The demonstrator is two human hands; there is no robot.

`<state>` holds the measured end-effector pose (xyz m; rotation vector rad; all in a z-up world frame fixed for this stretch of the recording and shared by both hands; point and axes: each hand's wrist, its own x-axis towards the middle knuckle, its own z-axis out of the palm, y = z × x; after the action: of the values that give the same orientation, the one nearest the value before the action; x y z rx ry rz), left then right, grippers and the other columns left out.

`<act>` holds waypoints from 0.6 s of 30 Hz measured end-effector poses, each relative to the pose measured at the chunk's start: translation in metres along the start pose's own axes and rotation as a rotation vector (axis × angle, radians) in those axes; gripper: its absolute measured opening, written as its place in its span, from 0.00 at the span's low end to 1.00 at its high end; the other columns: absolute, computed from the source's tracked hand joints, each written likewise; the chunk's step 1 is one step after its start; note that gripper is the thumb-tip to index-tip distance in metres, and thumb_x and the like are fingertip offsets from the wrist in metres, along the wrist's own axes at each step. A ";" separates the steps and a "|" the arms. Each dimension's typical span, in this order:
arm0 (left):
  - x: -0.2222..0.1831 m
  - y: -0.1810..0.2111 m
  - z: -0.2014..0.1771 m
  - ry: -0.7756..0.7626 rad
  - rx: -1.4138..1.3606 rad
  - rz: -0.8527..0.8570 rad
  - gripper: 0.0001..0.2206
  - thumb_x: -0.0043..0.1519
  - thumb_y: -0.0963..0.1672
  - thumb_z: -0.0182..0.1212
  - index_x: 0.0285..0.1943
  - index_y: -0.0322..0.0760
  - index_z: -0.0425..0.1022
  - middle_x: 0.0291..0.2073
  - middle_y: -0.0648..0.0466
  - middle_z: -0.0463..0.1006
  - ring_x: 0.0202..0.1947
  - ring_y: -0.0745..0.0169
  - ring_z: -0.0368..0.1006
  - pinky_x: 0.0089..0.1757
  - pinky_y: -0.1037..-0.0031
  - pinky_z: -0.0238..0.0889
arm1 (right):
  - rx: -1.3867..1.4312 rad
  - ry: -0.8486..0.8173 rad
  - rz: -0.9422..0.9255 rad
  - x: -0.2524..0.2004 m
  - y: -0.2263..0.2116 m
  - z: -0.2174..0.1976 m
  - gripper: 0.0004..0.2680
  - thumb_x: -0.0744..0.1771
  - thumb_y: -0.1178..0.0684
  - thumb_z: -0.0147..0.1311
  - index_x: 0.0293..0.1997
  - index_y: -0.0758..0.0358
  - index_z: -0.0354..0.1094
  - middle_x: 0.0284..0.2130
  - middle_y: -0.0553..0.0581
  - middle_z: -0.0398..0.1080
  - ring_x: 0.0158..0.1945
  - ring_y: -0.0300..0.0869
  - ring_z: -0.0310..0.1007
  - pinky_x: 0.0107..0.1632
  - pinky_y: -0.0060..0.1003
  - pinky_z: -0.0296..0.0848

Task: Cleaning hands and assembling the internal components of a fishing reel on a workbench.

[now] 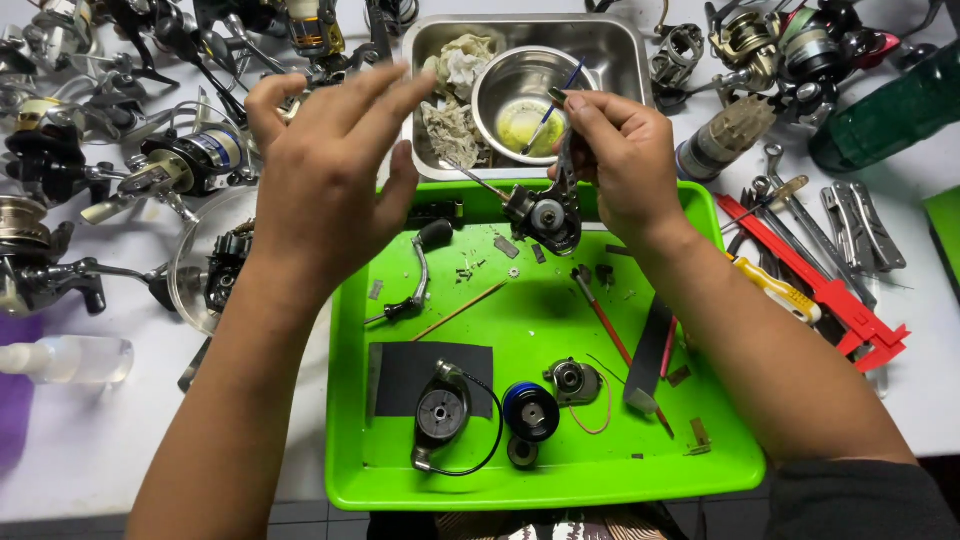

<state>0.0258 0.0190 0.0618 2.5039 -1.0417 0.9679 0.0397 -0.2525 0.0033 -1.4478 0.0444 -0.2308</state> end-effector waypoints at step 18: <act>-0.039 0.032 0.039 -0.133 -0.345 0.128 0.03 0.65 0.44 0.63 0.42 0.43 0.79 0.36 0.60 0.81 0.45 0.53 0.73 0.54 0.55 0.47 | -0.118 -0.222 0.236 -0.011 -0.003 0.011 0.10 0.68 0.54 0.56 0.48 0.70 0.75 0.16 0.56 0.65 0.20 0.32 0.65 0.24 0.30 0.78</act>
<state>0.0023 -0.0011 0.0061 2.2617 -1.2982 0.5964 0.0303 -0.2397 0.0068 -1.5634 0.0479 0.1284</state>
